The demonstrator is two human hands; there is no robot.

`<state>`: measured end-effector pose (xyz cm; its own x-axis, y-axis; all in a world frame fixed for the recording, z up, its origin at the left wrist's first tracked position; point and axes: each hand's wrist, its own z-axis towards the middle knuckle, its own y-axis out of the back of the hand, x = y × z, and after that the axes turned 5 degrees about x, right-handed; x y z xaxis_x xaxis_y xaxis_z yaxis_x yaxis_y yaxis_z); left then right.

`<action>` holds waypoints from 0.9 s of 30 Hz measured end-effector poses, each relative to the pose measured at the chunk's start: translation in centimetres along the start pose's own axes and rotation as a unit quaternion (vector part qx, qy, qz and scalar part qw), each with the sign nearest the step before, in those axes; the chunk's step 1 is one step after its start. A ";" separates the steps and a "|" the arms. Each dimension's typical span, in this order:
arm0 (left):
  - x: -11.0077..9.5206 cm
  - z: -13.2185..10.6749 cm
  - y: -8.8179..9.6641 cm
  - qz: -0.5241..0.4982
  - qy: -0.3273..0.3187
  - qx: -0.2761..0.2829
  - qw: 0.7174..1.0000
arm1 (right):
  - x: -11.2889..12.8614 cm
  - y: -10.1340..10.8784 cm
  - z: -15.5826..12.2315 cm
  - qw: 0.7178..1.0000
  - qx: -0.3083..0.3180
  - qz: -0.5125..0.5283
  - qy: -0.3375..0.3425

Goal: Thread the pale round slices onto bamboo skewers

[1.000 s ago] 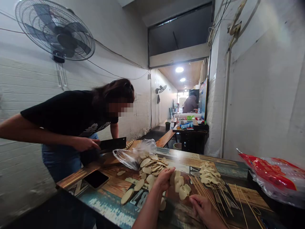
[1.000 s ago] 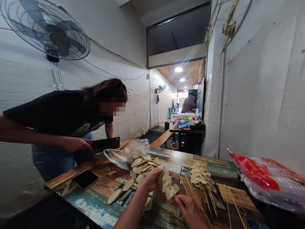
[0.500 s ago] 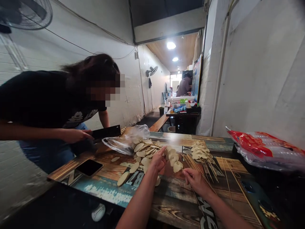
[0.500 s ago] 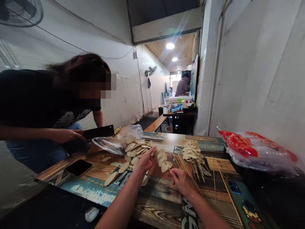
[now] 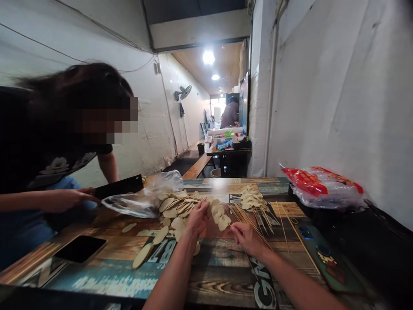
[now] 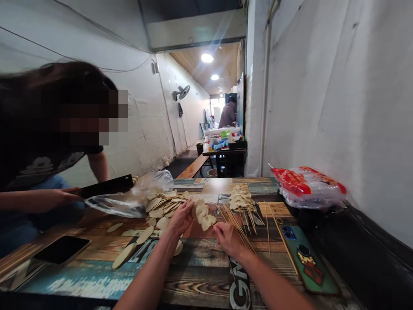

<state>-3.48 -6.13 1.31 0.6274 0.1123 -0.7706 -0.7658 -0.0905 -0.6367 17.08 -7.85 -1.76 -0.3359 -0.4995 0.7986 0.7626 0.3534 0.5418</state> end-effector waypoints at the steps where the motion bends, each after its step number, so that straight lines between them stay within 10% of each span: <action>1: 0.0 0.0 0.0 0.004 0.003 -0.012 1.000 | 0.1 0.2 0.1 1.000 -0.014 -0.004 0.002; 6: 0.9 0.5 0.7 0.162 -0.032 -0.068 0.984 | 0.4 3.2 0.8 0.987 -0.132 -0.067 -0.061; 9: 1.7 0.8 1.3 0.361 -0.071 -0.056 0.928 | 0.1 6.2 1.0 0.953 -0.174 -0.189 -0.160; 20: 4.0 -0.9 -0.2 0.719 -0.115 0.136 0.672 | 0.1 12.2 2.1 0.864 -0.144 -0.380 -0.299; 27: 4.0 -1.1 -0.7 0.782 -0.068 0.135 0.605 | -0.2 15.2 -4.0 0.832 -0.071 -0.429 -0.343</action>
<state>-0.32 -6.69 -1.36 -0.8972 0.1813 -0.4026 -0.4140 -0.0284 0.9098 30.96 -5.54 5.27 -0.9903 0.0674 0.1216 0.1204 -0.0226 0.9925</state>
